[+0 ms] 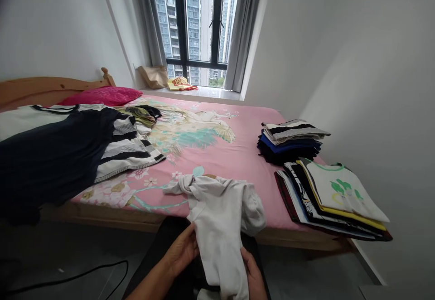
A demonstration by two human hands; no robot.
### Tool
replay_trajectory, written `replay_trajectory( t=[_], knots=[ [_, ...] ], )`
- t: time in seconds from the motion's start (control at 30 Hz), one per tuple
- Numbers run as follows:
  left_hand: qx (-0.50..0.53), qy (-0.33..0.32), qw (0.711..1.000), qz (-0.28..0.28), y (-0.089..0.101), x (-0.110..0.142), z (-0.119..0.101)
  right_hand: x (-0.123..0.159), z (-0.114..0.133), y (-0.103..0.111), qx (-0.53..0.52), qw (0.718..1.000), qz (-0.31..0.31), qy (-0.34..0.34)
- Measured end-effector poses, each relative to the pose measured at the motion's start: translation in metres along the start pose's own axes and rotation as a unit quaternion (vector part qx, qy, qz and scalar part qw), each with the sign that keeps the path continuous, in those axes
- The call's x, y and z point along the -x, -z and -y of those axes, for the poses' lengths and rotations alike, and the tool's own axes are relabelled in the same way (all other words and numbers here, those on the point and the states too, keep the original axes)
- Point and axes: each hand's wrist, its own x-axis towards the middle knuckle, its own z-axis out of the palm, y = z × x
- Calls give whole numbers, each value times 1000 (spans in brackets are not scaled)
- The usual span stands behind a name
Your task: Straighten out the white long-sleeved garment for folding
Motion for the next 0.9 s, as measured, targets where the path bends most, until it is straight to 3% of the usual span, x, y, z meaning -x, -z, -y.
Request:
replay_trajectory(
  t=[0.1, 0.2, 0.37, 0.5, 0.57, 0.63, 0.73, 0.8, 0.9],
  knots=[
    [36, -45, 997, -43, 4, -4, 1, 5, 5, -1, -28, 996, 20, -80],
    [26, -106, 993, -47, 11, 4, -3, 8, 3, 2, -32, 992, 31, -118],
    [-41, -122, 989, -77, 20, 28, -4, 6, -12, 9, 14, 991, -32, -126],
    [-124, -124, 978, -112, 24, 35, -1, 4, -12, 3, 57, 994, 23, -93],
    [-165, -161, 957, -173, 24, 33, -2, 4, -11, 0, 65, 995, 52, -58],
    [-210, -238, 921, -228, 24, 29, -7, 5, -12, -1, 69, 995, 68, -38],
    [-290, -329, 875, -207, 19, 18, -16, 10, -13, -3, 62, 992, 102, -35],
    [-299, -326, 879, -177, 10, 8, -24, 17, -9, -7, 61, 989, 132, -29],
    [-252, -267, 914, -175, -9, -10, -35, 29, 1, -15, 93, 977, 189, -25]
  ],
)
